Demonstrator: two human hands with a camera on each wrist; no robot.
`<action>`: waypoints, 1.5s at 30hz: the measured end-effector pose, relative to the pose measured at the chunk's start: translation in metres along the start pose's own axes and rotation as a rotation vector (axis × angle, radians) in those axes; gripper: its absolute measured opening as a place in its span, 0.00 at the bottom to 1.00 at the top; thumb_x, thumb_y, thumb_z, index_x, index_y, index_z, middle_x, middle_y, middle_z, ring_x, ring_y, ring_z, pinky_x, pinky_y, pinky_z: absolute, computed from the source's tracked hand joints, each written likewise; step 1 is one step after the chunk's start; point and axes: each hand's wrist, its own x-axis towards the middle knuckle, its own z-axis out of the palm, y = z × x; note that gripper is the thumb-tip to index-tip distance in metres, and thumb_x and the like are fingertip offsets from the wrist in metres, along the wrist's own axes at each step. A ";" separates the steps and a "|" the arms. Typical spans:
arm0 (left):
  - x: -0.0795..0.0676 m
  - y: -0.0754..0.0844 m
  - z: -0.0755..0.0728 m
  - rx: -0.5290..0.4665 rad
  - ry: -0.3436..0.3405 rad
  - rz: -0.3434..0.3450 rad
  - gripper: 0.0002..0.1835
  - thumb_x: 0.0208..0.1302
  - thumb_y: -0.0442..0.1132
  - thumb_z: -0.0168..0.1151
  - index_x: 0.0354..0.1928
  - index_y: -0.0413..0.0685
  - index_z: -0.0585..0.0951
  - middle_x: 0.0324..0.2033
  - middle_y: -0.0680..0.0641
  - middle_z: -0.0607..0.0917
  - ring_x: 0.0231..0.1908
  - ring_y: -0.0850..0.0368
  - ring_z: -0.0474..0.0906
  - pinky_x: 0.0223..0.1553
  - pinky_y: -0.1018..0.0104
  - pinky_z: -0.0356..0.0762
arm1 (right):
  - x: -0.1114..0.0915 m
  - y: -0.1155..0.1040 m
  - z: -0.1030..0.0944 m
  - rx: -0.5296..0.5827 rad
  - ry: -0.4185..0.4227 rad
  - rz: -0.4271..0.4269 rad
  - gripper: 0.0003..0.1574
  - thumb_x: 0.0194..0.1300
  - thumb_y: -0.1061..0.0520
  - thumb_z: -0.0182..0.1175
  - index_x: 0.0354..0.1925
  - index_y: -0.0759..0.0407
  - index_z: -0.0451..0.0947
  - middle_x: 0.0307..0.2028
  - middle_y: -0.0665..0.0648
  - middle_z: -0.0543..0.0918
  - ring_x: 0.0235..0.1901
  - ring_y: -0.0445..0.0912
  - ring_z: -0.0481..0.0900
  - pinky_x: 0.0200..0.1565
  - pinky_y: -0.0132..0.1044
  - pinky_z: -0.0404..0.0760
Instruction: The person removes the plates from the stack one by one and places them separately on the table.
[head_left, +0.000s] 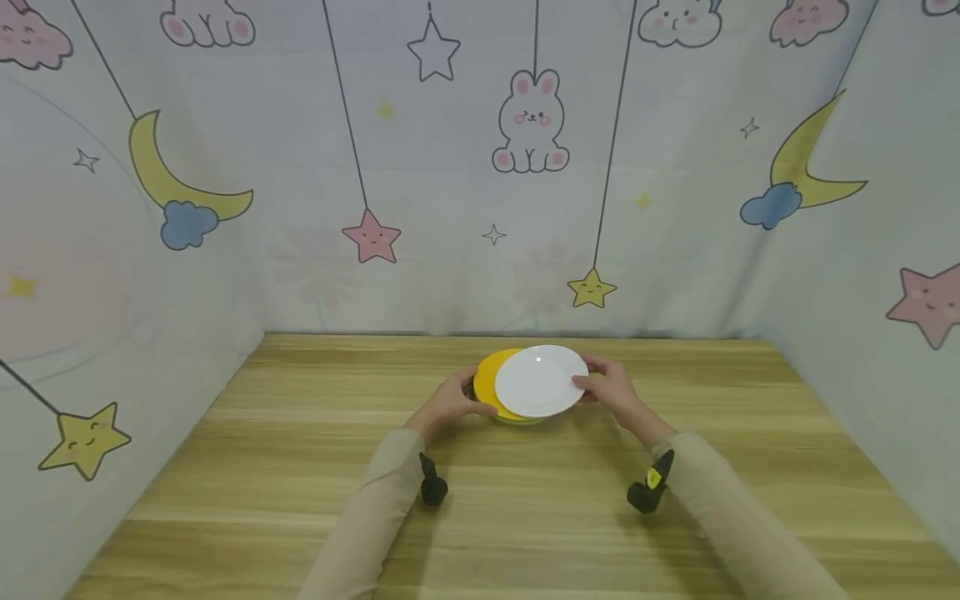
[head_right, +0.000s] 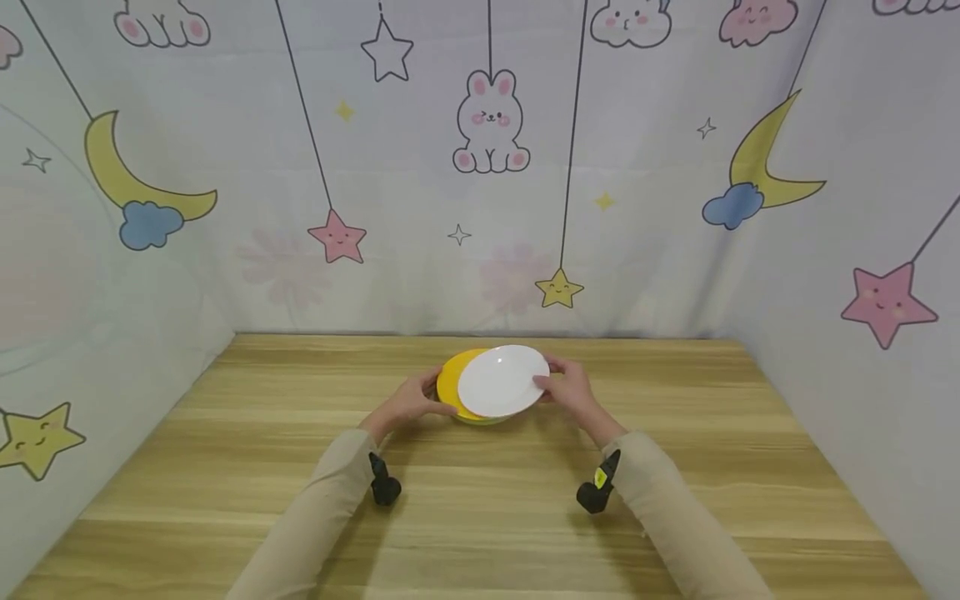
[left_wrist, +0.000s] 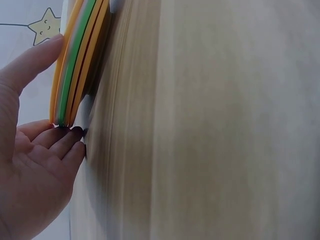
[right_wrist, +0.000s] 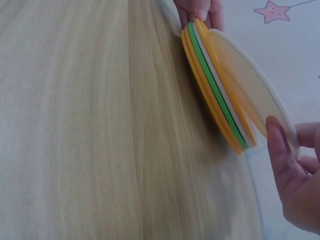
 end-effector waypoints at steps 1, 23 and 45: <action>0.000 -0.001 0.000 0.005 0.000 0.000 0.48 0.45 0.37 0.72 0.66 0.33 0.56 0.64 0.39 0.63 0.63 0.48 0.60 0.64 0.59 0.57 | -0.001 -0.001 -0.001 0.008 0.008 0.002 0.32 0.60 0.66 0.55 0.62 0.72 0.60 0.53 0.72 0.70 0.21 0.38 0.77 0.35 0.38 0.83; -0.004 0.003 0.000 0.058 0.011 -0.010 0.49 0.44 0.41 0.73 0.67 0.37 0.56 0.65 0.41 0.61 0.65 0.49 0.57 0.66 0.58 0.53 | -0.014 -0.007 -0.031 0.075 0.062 -0.027 0.33 0.62 0.66 0.53 0.63 0.75 0.55 0.55 0.74 0.65 0.22 0.35 0.77 0.34 0.34 0.83; -0.007 0.004 0.000 -0.056 -0.021 0.003 0.49 0.46 0.36 0.72 0.67 0.37 0.54 0.65 0.40 0.60 0.64 0.48 0.57 0.65 0.56 0.55 | -0.030 0.000 -0.071 0.077 0.112 -0.023 0.35 0.64 0.63 0.53 0.64 0.74 0.53 0.55 0.74 0.63 0.24 0.32 0.78 0.34 0.30 0.82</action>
